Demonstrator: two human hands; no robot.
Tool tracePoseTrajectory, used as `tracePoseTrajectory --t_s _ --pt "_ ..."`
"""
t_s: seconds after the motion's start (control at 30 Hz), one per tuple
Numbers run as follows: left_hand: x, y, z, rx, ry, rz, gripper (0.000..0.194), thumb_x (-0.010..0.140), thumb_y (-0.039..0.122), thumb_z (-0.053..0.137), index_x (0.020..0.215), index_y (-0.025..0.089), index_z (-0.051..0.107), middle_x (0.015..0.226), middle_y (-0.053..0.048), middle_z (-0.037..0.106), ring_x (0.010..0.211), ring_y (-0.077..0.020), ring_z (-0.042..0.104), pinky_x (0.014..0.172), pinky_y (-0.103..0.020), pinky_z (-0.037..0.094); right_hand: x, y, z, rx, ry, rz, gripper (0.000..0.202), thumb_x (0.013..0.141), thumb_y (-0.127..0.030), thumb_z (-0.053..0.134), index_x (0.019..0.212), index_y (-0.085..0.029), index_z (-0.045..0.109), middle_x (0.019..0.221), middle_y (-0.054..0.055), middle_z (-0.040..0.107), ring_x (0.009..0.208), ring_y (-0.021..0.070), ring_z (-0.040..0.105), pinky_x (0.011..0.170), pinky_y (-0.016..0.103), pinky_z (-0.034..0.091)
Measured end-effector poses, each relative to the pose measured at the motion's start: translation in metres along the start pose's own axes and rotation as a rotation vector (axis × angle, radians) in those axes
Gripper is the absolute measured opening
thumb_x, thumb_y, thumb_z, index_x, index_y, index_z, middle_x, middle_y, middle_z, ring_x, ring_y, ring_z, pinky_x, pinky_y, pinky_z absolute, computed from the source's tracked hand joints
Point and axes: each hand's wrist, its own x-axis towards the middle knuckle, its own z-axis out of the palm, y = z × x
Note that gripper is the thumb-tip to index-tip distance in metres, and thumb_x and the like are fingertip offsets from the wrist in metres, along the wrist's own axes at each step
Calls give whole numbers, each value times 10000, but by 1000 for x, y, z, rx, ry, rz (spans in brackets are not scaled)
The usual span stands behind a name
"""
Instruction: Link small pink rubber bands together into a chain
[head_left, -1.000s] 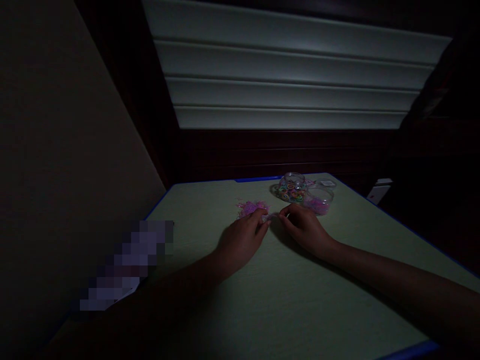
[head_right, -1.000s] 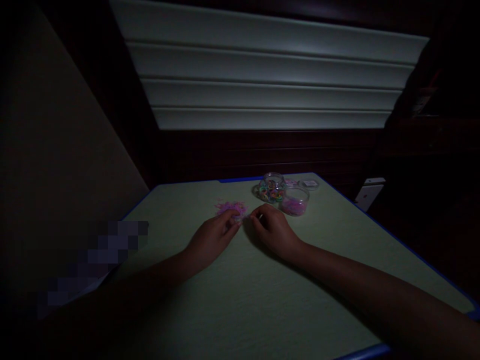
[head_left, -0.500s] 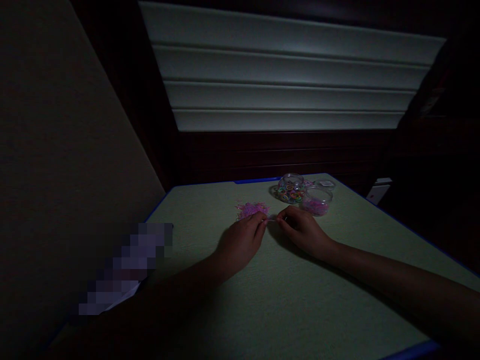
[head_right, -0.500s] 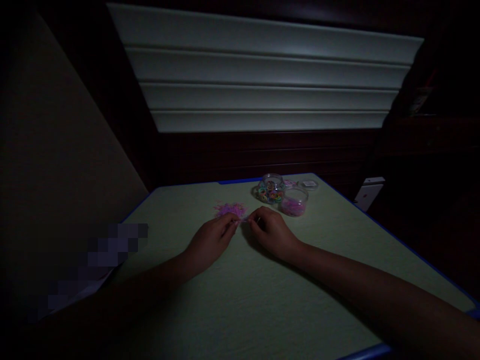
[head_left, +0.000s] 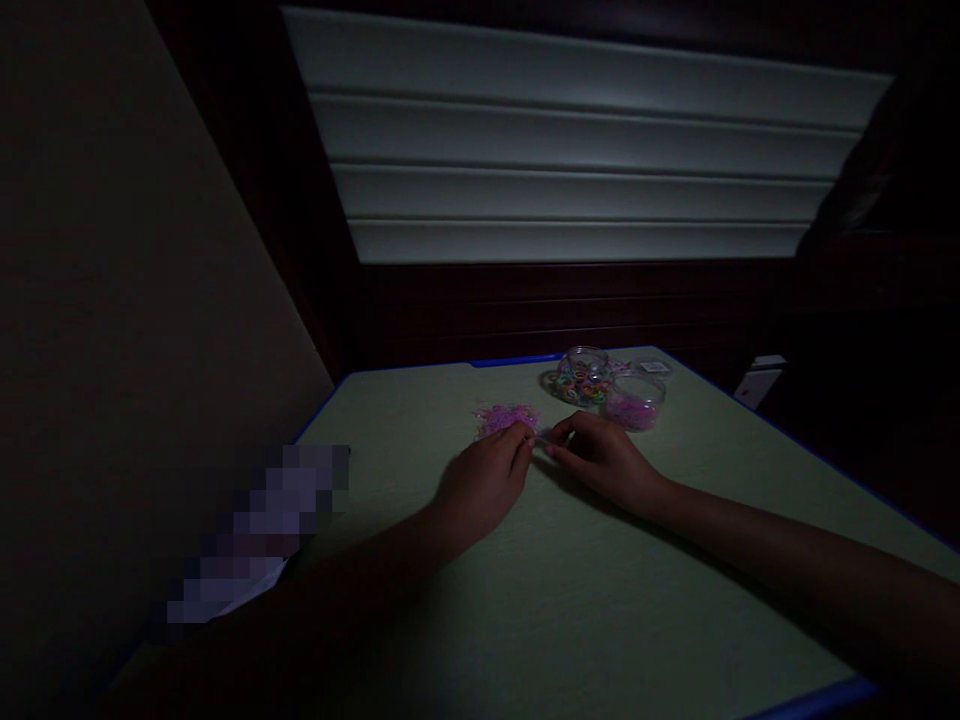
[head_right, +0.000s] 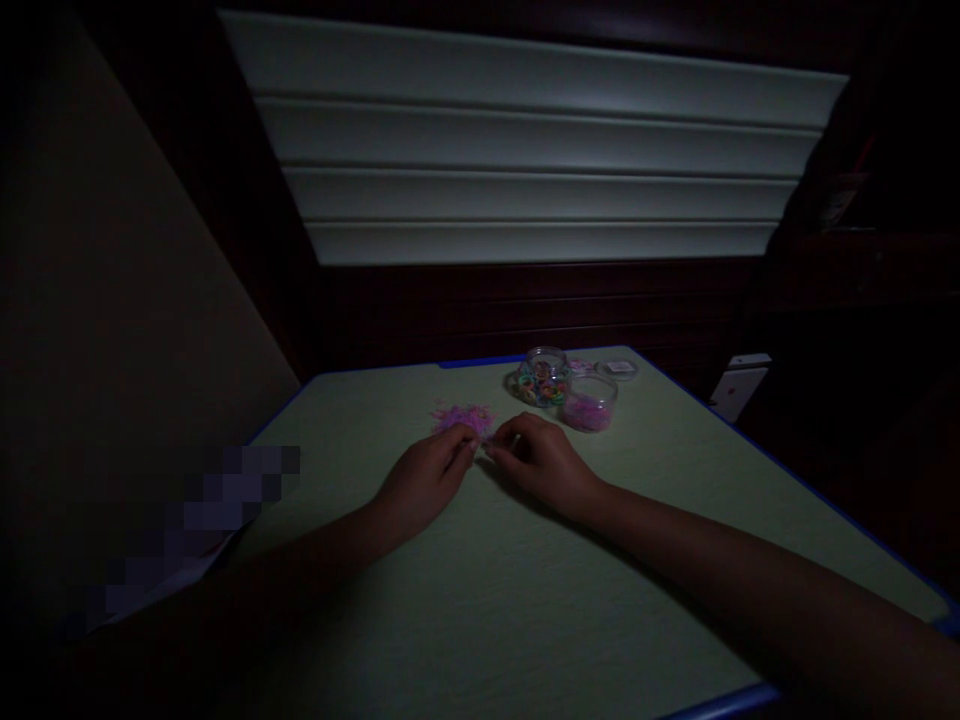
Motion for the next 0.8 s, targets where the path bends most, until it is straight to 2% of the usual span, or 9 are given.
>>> tracePoseTrajectory --t_s 0.13,0.4,0.6,0.8 --pt "0 -1 0 18 4 16 243 868 309 271 899 217 494 798 -12 581 699 -133 539 639 -239 395 0 2 0 -9 -7 -32 124 772 -250 512 809 -157 586 742 25 581 660 111 522 605 230 401" --pt "-1 -1 0 21 1 29 240 865 320 277 908 226 494 809 -7 584 708 -137 542 641 -241 396 1 2 -1 -28 5 5 135 783 -239 490 790 -153 593 733 25 592 665 116 529 621 235 402" --pt "-1 -1 1 14 -4 32 244 865 326 276 906 237 499 818 -4 590 731 -139 551 670 -243 401 2 2 -2 -6 -37 22 122 786 -216 474 779 -147 574 725 21 585 653 109 524 611 224 397" --pt "0 -1 1 -21 -6 15 220 849 332 318 952 242 490 820 3 599 717 -137 554 649 -236 407 1 6 -1 20 17 25 119 775 -231 498 788 -153 587 716 19 591 632 107 524 581 218 400"
